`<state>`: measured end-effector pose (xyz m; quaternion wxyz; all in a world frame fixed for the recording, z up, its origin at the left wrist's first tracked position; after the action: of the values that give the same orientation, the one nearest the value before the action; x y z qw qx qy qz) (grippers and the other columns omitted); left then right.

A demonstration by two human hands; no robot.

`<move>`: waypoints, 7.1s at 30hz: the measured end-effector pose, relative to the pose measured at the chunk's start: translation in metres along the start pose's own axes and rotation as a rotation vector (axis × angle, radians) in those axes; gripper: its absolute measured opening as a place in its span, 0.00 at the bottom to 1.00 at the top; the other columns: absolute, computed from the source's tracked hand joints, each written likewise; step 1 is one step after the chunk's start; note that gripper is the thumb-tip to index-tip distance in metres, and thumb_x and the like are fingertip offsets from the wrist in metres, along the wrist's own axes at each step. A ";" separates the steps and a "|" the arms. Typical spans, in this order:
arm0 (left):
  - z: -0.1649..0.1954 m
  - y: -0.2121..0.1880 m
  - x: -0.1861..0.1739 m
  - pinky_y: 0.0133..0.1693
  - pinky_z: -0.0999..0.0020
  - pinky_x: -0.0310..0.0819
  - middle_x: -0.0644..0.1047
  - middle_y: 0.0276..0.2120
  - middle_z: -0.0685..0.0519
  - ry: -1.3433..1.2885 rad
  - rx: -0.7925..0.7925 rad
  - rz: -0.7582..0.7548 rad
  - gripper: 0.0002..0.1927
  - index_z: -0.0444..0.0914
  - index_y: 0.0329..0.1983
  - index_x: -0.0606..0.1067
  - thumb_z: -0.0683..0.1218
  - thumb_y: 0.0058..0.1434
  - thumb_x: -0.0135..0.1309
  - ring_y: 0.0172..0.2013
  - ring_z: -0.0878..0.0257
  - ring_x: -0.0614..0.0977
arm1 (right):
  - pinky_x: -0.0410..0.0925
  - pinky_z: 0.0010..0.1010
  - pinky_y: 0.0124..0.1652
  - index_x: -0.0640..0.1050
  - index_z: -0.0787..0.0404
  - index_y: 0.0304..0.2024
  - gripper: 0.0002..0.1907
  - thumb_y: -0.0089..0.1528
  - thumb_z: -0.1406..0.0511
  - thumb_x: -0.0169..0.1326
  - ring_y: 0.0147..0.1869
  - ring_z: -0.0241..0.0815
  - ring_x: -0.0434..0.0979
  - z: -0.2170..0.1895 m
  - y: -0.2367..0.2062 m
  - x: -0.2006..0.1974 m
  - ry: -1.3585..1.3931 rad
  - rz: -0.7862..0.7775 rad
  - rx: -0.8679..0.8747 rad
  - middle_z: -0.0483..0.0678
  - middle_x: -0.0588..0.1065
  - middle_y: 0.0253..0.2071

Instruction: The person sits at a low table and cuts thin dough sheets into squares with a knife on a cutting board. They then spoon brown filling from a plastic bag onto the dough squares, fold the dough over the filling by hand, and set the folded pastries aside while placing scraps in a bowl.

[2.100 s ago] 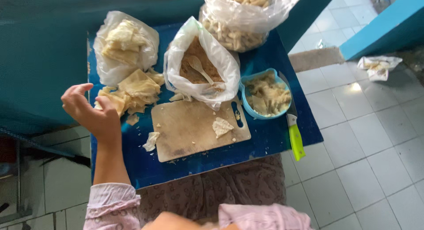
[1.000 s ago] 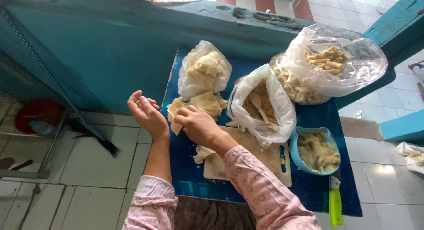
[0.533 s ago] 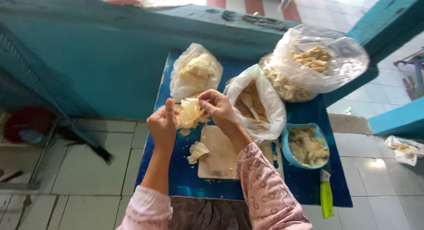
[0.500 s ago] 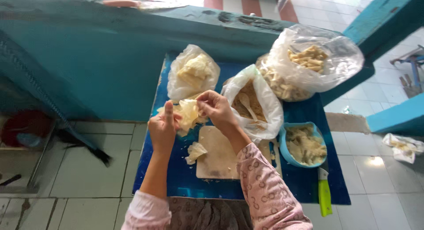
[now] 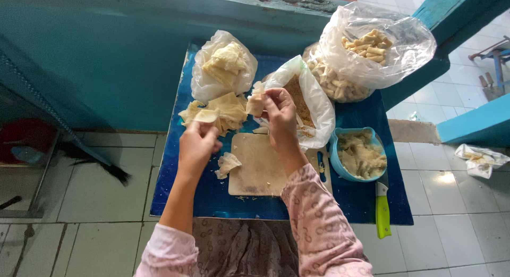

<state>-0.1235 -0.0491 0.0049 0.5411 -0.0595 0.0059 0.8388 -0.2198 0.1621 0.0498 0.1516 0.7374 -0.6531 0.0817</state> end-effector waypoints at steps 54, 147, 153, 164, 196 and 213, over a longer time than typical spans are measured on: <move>-0.004 -0.064 -0.043 0.30 0.74 0.78 0.82 0.35 0.52 0.000 -0.008 0.197 0.12 0.34 0.48 0.79 0.47 0.72 0.50 0.31 0.69 0.82 | 0.70 0.39 0.45 0.80 0.62 0.35 0.05 0.62 0.67 0.58 0.45 0.53 0.78 0.016 -0.089 0.075 -1.020 -0.401 -0.299 0.52 0.75 0.39; -0.010 -0.094 0.025 0.43 0.74 0.79 0.82 0.43 0.53 -0.514 -0.027 -0.188 0.10 0.34 0.52 0.78 0.41 0.69 0.54 0.42 0.69 0.82 | 0.71 0.23 0.45 0.80 0.71 0.47 0.10 0.66 0.69 0.59 0.44 0.32 0.78 0.045 -0.127 -0.010 -0.070 -0.244 0.276 0.47 0.80 0.42; 0.010 -0.117 0.033 0.33 0.75 0.76 0.83 0.29 0.53 0.008 0.097 -0.087 0.08 0.33 0.42 0.80 0.42 0.64 0.59 0.29 0.69 0.82 | 0.66 0.19 0.37 0.78 0.66 0.40 0.04 0.65 0.70 0.57 0.36 0.26 0.73 0.033 -0.145 -0.046 -0.297 -0.042 0.247 0.39 0.76 0.33; 0.015 -0.099 0.043 0.32 0.72 0.76 0.82 0.32 0.51 0.163 0.179 -0.048 0.08 0.34 0.42 0.80 0.45 0.66 0.57 0.28 0.65 0.82 | 0.67 0.20 0.30 0.79 0.64 0.43 0.05 0.65 0.70 0.56 0.31 0.27 0.73 0.007 -0.132 -0.037 -0.597 0.044 0.087 0.42 0.77 0.31; 0.021 -0.184 0.024 0.44 0.73 0.79 0.77 0.49 0.53 -0.163 -0.009 -0.351 0.21 0.35 0.59 0.72 0.42 0.63 0.58 0.45 0.69 0.79 | 0.74 0.29 0.37 0.75 0.66 0.44 0.09 0.68 0.65 0.52 0.38 0.39 0.82 0.012 -0.226 -0.031 0.414 -0.131 0.619 0.50 0.80 0.37; 0.006 -0.202 0.034 0.38 0.77 0.78 0.82 0.39 0.53 -0.097 -0.026 -0.315 0.17 0.30 0.54 0.78 0.43 0.64 0.59 0.38 0.72 0.81 | 0.72 0.28 0.45 0.79 0.71 0.47 0.08 0.66 0.73 0.57 0.44 0.36 0.81 0.033 -0.234 -0.043 0.274 -0.136 0.540 0.51 0.81 0.42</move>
<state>0.0458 0.0656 0.0181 0.6648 -0.0260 -0.0408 0.7455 0.0027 0.2152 -0.0226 0.0419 0.7751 -0.5306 0.3404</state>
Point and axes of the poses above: each hand's wrist, its own y-axis towards the middle knuckle, its own x-axis out of the palm, z = x × y, the point moved 8 cm from there along y, towards the middle knuckle
